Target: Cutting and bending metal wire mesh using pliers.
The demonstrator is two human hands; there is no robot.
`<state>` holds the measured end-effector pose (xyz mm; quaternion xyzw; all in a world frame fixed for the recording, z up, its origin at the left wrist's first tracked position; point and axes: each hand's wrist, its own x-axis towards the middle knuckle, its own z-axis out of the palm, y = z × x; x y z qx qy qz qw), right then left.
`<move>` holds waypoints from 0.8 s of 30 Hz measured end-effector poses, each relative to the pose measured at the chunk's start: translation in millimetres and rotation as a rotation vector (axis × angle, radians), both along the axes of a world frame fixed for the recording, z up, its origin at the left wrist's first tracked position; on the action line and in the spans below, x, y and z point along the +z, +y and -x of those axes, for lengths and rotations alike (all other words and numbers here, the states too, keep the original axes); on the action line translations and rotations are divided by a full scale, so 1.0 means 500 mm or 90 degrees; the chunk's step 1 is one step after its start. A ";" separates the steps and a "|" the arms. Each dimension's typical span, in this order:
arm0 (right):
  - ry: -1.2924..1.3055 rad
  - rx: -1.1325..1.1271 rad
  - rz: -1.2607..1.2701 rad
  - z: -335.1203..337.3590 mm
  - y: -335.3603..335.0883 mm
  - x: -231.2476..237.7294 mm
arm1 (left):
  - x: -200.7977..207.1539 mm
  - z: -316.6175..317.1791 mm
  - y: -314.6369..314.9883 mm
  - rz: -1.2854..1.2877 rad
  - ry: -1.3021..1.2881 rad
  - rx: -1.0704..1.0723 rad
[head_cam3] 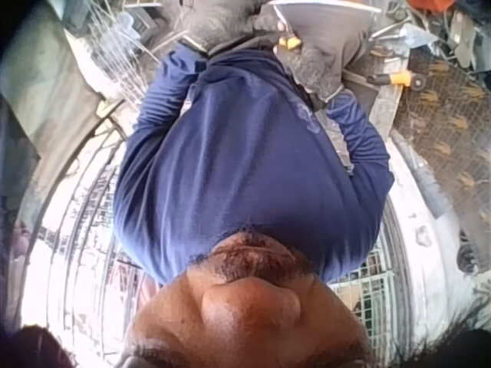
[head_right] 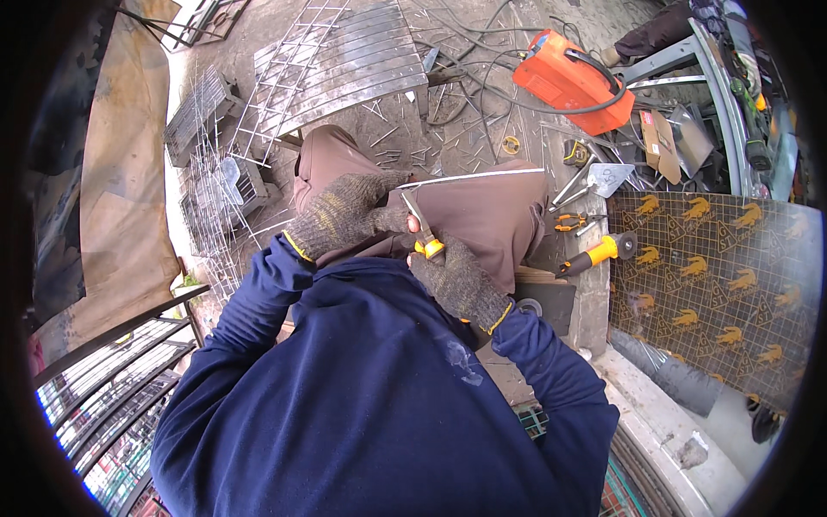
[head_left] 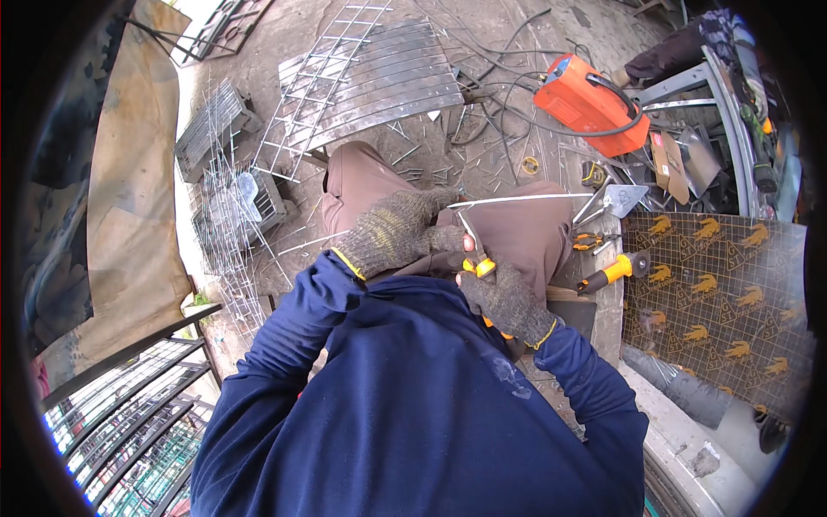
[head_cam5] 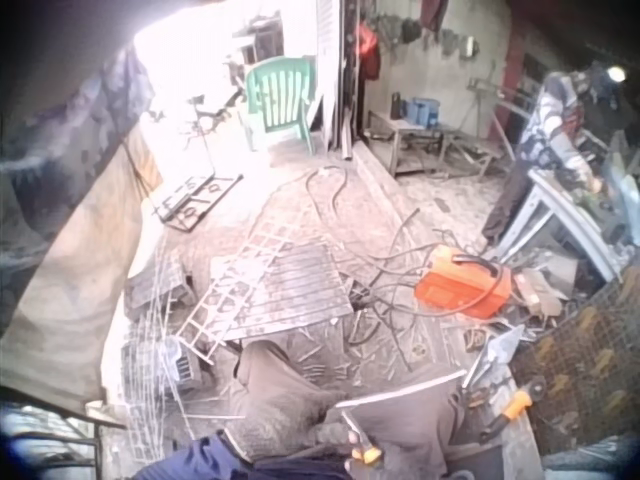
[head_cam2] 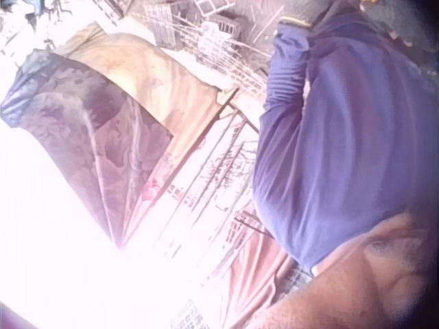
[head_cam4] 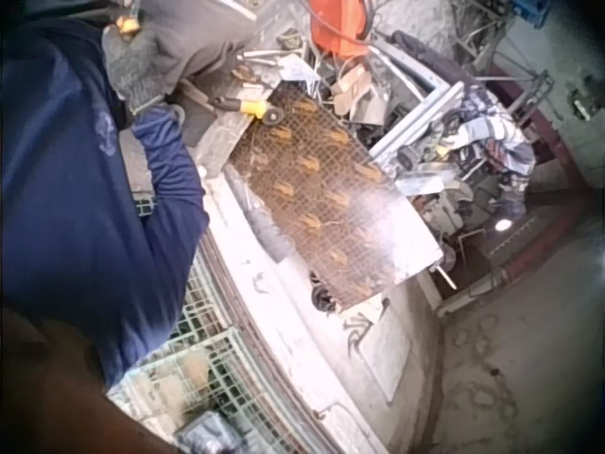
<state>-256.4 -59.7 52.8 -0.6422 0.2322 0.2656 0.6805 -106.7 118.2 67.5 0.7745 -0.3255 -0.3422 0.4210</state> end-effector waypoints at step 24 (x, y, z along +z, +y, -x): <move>-0.020 -0.084 -0.210 -0.040 -0.044 0.023 | -0.018 -0.078 -0.001 0.296 0.217 0.007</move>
